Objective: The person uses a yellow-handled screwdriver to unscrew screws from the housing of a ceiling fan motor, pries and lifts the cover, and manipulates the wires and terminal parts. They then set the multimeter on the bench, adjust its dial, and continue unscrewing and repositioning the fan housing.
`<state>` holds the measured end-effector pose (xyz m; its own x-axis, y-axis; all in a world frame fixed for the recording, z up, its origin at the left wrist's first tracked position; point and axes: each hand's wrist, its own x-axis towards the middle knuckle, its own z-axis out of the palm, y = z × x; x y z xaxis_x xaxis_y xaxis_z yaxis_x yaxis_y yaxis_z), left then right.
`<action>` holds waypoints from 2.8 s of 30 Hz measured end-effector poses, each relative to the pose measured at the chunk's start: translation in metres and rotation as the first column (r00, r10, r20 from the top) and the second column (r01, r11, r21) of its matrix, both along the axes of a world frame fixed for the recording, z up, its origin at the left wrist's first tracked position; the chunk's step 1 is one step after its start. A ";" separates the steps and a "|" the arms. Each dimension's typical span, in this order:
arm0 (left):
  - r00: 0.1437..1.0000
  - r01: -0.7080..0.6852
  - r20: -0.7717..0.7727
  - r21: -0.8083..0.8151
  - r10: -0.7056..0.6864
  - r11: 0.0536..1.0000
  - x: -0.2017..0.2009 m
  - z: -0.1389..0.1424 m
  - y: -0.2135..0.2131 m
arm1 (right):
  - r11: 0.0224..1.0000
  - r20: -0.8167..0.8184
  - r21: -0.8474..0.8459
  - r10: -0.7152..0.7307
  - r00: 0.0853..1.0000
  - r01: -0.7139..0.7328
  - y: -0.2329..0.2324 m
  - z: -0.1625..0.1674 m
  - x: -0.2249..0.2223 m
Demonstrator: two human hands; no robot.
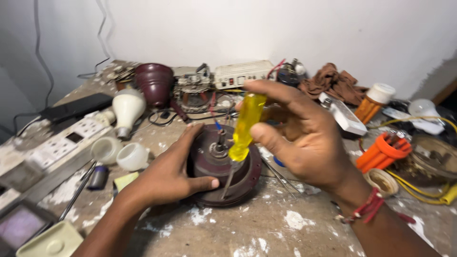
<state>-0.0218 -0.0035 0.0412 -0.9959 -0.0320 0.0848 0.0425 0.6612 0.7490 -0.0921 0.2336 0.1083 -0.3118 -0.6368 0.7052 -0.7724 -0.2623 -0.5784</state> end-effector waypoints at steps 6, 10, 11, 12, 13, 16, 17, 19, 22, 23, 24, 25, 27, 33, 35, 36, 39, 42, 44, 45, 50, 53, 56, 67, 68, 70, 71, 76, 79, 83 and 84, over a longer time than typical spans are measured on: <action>1.000 -0.006 -0.022 -0.020 0.005 1.000 -0.001 0.001 0.005 | 1.000 0.146 0.012 -0.027 0.989 0.025 0.004 -0.001 0.006; 0.999 -0.009 -0.034 -0.017 0.009 1.000 -0.002 -0.002 0.004 | 0.995 0.193 0.036 0.088 0.977 -0.097 0.010 0.010 0.012; 1.000 -0.016 -0.021 -0.015 0.015 1.000 -0.002 -0.003 0.004 | 0.993 0.233 0.038 0.100 0.967 -0.111 0.009 0.010 0.012; 1.000 -0.023 -0.007 -0.015 0.023 1.000 -0.002 -0.003 0.003 | 0.991 0.272 0.038 0.111 0.956 -0.126 0.009 0.011 0.012; 1.000 -0.029 0.004 -0.014 0.029 0.999 -0.002 -0.003 0.003 | 0.992 0.259 0.040 0.101 0.961 -0.116 0.009 0.010 0.011; 1.000 -0.018 -0.015 -0.018 0.018 1.000 -0.002 -0.004 0.003 | 0.996 0.170 0.036 0.073 0.983 -0.081 0.012 0.005 0.007; 1.000 -0.021 -0.016 -0.012 0.020 1.000 -0.002 -0.004 0.003 | 0.997 0.107 0.027 0.066 0.992 -0.069 0.012 0.003 0.005; 1.000 -0.026 -0.016 -0.003 0.026 1.000 -0.002 -0.004 0.003 | 0.998 0.048 0.003 0.060 0.997 -0.060 0.011 -0.001 0.003; 0.999 -0.018 -0.029 -0.006 0.018 1.000 -0.002 -0.004 0.003 | 0.999 0.054 -0.015 0.050 0.997 -0.049 0.010 -0.005 0.002; 0.999 -0.017 -0.030 -0.005 0.017 1.000 -0.002 -0.004 0.003 | 0.999 0.053 -0.005 0.034 0.998 -0.034 0.010 -0.005 0.003; 0.999 -0.016 -0.030 -0.005 0.016 1.000 -0.002 -0.004 0.003 | 1.000 0.055 0.000 0.018 0.998 -0.018 0.009 -0.005 0.003; 0.999 -0.015 -0.030 -0.004 0.015 1.000 -0.002 -0.004 0.003 | 1.000 0.058 0.006 0.001 0.998 -0.002 0.008 -0.004 0.004; 0.999 -0.017 -0.027 -0.003 0.017 1.000 -0.002 -0.005 0.002 | 0.999 0.071 0.007 -0.033 0.997 0.032 0.005 -0.001 0.005; 0.999 -0.002 -0.045 0.013 0.002 1.000 -0.002 -0.007 0.002 | 0.999 -0.017 0.051 0.012 1.000 -0.012 0.005 0.005 0.010; 0.999 -0.005 -0.039 0.021 0.006 1.000 -0.002 -0.007 0.002 | 0.995 0.070 0.054 0.086 0.994 -0.090 0.010 0.006 0.012; 0.999 -0.009 -0.032 0.019 0.010 1.000 -0.002 -0.007 0.002 | 0.990 0.114 0.053 0.122 0.986 -0.129 0.011 0.005 0.012; 0.999 -0.013 -0.031 0.009 0.013 1.000 -0.002 -0.008 0.002 | 0.994 0.038 0.073 0.075 0.996 -0.077 0.012 0.001 0.010; 0.999 -0.011 -0.032 0.000 0.011 1.000 -0.002 -0.007 0.002 | 0.998 0.008 0.060 0.006 1.000 -0.006 0.010 -0.002 0.008; 1.000 -0.014 -0.023 -0.003 0.014 1.000 -0.002 -0.006 0.003 | 0.999 0.020 0.050 0.006 1.000 -0.007 0.008 -0.003 0.008; 1.000 -0.017 -0.015 -0.003 0.017 1.000 -0.002 -0.006 0.003 | 0.999 0.026 0.045 0.005 1.000 -0.006 0.007 -0.003 0.008; 1.000 -0.015 -0.025 0.013 0.015 1.000 -0.003 -0.008 0.005 | 0.993 -0.056 0.101 -0.060 0.997 0.065 0.007 0.001 0.012; 0.999 -0.021 -0.028 0.009 0.021 1.000 -0.003 -0.008 0.006 | 0.993 -0.030 0.116 0.007 1.000 -0.003 0.013 0.004 0.014; 0.999 -0.034 -0.012 0.008 0.034 0.999 -0.003 -0.006 0.008 | 0.990 0.012 0.103 0.100 0.995 -0.100 0.014 0.004 0.013; 0.998 -0.056 0.013 -0.010 0.056 0.998 -0.001 -0.002 0.011 | 0.995 -0.021 0.098 0.009 1.000 -0.007 0.016 -0.003 0.005; 0.998 -0.053 0.015 -0.008 0.053 0.999 -0.001 -0.002 0.011 | 0.996 -0.019 0.094 -0.002 1.000 0.004 0.015 -0.003 0.006; 0.999 -0.049 0.019 -0.002 0.049 0.999 -0.001 -0.001 0.011 | 0.995 -0.041 0.094 -0.032 0.999 0.036 0.013 -0.001 0.008; 0.999 -0.049 0.014 -0.002 0.049 0.999 -0.001 -0.001 0.011 | 0.994 -0.064 0.098 -0.049 0.997 0.055 0.013 0.000 0.010; 0.997 -0.068 0.036 -0.001 0.068 0.998 0.001 0.000 0.011 | 0.985 0.015 0.171 -0.006 1.000 0.003 0.013 0.011 0.018; 0.999 -0.032 -0.004 0.021 0.032 0.999 0.001 -0.002 0.010 | 0.980 0.050 0.172 0.091 0.995 -0.099 0.015 0.013 0.018; 0.999 -0.007 -0.036 0.012 0.007 1.000 0.001 -0.007 0.005 | 0.983 -0.026 0.176 0.058 0.998 -0.052 0.014 0.010 0.013; 0.999 -0.005 -0.038 0.002 0.005 1.000 0.001 -0.008 0.004 | 0.984 -0.046 0.179 0.031 0.998 -0.022 0.014 0.009 0.012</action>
<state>-0.0210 0.0005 0.0331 -0.9918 -0.0377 0.1222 0.0671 0.6600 0.7482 -0.0802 0.2479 0.1171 -0.2614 -0.7611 0.5936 -0.7950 -0.1791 -0.5796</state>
